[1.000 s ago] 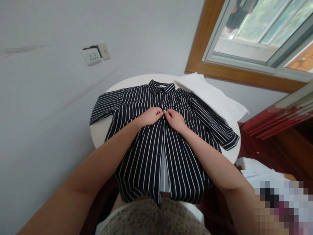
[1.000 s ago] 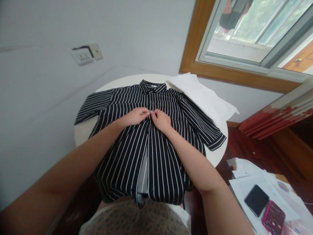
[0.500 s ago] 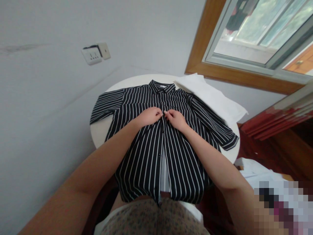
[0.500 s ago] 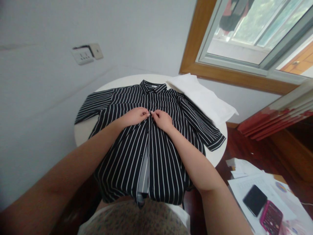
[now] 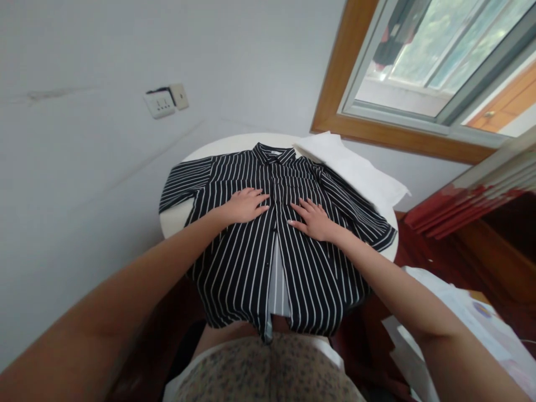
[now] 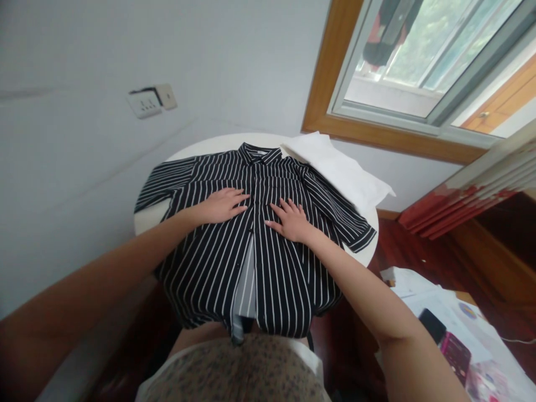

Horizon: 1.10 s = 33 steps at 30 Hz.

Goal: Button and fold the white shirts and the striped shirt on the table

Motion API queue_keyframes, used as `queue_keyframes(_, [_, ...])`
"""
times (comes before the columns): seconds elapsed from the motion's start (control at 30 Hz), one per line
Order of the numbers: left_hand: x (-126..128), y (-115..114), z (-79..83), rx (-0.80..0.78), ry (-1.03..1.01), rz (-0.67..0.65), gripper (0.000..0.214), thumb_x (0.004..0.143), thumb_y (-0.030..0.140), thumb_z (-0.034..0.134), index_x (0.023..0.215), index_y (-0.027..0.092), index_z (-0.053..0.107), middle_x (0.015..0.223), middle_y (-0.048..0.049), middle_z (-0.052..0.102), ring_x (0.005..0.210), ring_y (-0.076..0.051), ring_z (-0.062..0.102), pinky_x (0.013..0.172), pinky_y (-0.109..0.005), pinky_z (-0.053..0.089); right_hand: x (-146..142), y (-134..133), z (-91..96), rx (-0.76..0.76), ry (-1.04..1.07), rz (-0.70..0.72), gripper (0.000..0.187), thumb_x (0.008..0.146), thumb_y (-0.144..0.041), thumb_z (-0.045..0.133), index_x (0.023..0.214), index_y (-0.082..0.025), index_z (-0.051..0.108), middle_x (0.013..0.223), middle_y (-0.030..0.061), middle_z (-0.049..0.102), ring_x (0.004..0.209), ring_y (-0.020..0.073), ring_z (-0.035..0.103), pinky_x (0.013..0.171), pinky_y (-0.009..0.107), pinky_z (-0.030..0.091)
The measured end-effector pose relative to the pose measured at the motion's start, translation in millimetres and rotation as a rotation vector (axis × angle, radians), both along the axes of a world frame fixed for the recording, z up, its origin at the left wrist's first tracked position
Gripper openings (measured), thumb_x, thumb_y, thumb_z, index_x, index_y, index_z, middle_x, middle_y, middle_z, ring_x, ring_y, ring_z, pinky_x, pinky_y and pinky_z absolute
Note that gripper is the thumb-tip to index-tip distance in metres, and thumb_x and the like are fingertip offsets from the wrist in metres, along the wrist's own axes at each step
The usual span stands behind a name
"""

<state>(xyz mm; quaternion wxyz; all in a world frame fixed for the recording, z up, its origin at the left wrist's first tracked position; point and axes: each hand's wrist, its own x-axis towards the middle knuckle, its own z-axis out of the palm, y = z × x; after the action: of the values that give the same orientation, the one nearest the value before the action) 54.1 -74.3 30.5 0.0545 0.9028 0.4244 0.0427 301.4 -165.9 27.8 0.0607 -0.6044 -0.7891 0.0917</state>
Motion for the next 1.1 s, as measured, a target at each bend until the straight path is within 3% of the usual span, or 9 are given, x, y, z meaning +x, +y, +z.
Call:
queue_keyframes(0.07, [-3.7, -3.6, -10.5, -0.034, 0.034, 0.026, 0.061, 0.094, 0.057, 0.025, 0.148, 0.028, 0.032, 0.157, -0.0069, 0.025, 0.144, -0.032, 0.018, 0.114, -0.054, 0.015, -1.5, -2.0, -8.4, -0.005, -0.03, -0.023, 0.069, 0.092, -0.067, 0.031, 0.15, -0.029, 0.027, 0.159, 0.0074, 0.014, 0.146, 0.0319, 0.007, 0.115, 0.058, 0.01])
queue_keyframes(0.17, [-2.8, 1.3, -21.3, -0.04, 0.02, 0.059, 0.064, 0.094, 0.06, 0.019, 0.151, 0.031, 0.024, 0.159, -0.0047, 0.016, 0.146, -0.032, 0.01, 0.115, -0.057, 0.008, -2.1, 10.4, -15.1, 0.036, -0.054, -0.048, 0.068, 0.093, -0.067, 0.028, 0.15, -0.03, 0.027, 0.159, 0.0063, 0.014, 0.146, 0.0304, 0.006, 0.115, 0.058, 0.008])
queue_keyframes(0.43, [9.3, 42.7, -15.5, -0.054, 0.036, 0.129, 0.065, 0.094, 0.061, 0.014, 0.151, 0.031, 0.024, 0.16, -0.0047, 0.014, 0.147, -0.03, 0.009, 0.114, -0.059, 0.005, -0.2, 58.6, -17.3, 0.07, -0.064, -0.101, 0.065, 0.094, -0.064, 0.028, 0.149, -0.03, 0.03, 0.158, 0.006, 0.018, 0.146, 0.0288, 0.013, 0.115, 0.056, 0.011])
queue_keyframes(0.7, [4.4, 66.4, -17.6, 0.008, 0.022, 0.041, 0.062, 0.095, 0.058, 0.016, 0.15, 0.03, 0.027, 0.159, -0.0046, 0.018, 0.146, -0.026, 0.013, 0.116, -0.053, 0.007, -2.0, 65.3, -23.6, 0.157, -0.01, -0.153, 0.062, 0.094, -0.063, 0.03, 0.146, -0.029, 0.037, 0.155, 0.0085, 0.027, 0.144, 0.0291, 0.019, 0.114, 0.055, 0.013])
queue_keyframes(0.8, [8.7, 56.7, -8.6, 0.046, 0.038, 0.067, 0.06, 0.096, 0.053, 0.022, 0.149, 0.026, 0.031, 0.157, -0.0082, 0.025, 0.144, -0.028, 0.018, 0.115, -0.053, 0.011, 0.2, 59.4, -18.4, 0.232, 0.026, -0.139, 0.054, 0.094, -0.056, 0.041, 0.139, -0.026, 0.049, 0.15, 0.0099, 0.037, 0.14, 0.027, 0.027, 0.113, 0.051, 0.019])
queue_keyframes(0.87, [15.1, 41.9, 3.4, 0.127, 0.041, 0.092, 0.053, 0.095, 0.044, 0.033, 0.143, 0.022, 0.043, 0.151, -0.012, 0.036, 0.14, -0.031, 0.027, 0.114, -0.052, 0.016, -0.7, 52.2, -9.6, 0.292, 0.037, -0.109, 0.044, 0.092, -0.048, 0.051, 0.129, -0.024, 0.058, 0.143, 0.0105, 0.044, 0.135, 0.026, 0.034, 0.11, 0.048, 0.025])
queue_keyframes(0.97, [27.6, 13.4, 24.3, 0.212, -0.03, 0.115, 0.035, 0.09, 0.032, 0.045, 0.114, 0.019, 0.065, 0.126, -0.013, 0.059, 0.123, -0.03, 0.047, 0.105, -0.046, 0.032, -10.3, 39.1, 7.2, 0.331, 0.056, -0.027, 0.028, 0.091, -0.037, 0.054, 0.11, -0.022, 0.068, 0.118, 0.0091, 0.061, 0.115, 0.0226, 0.051, 0.1, 0.039, 0.037])
queue_keyframes(1.1, [41.9, -16.5, 38.4, 0.028, -0.071, 0.197, 0.029, 0.088, 0.031, 0.044, 0.089, 0.017, 0.069, 0.097, -0.0128, 0.067, 0.094, -0.027, 0.061, 0.084, -0.04, 0.046, -31.3, 30.2, 20.6, 0.084, 0.097, 0.027, 0.03, 0.089, -0.045, 0.054, 0.087, -0.019, 0.069, 0.082, 0.0045, 0.066, 0.078, 0.0176, 0.06, 0.072, 0.027, 0.044])
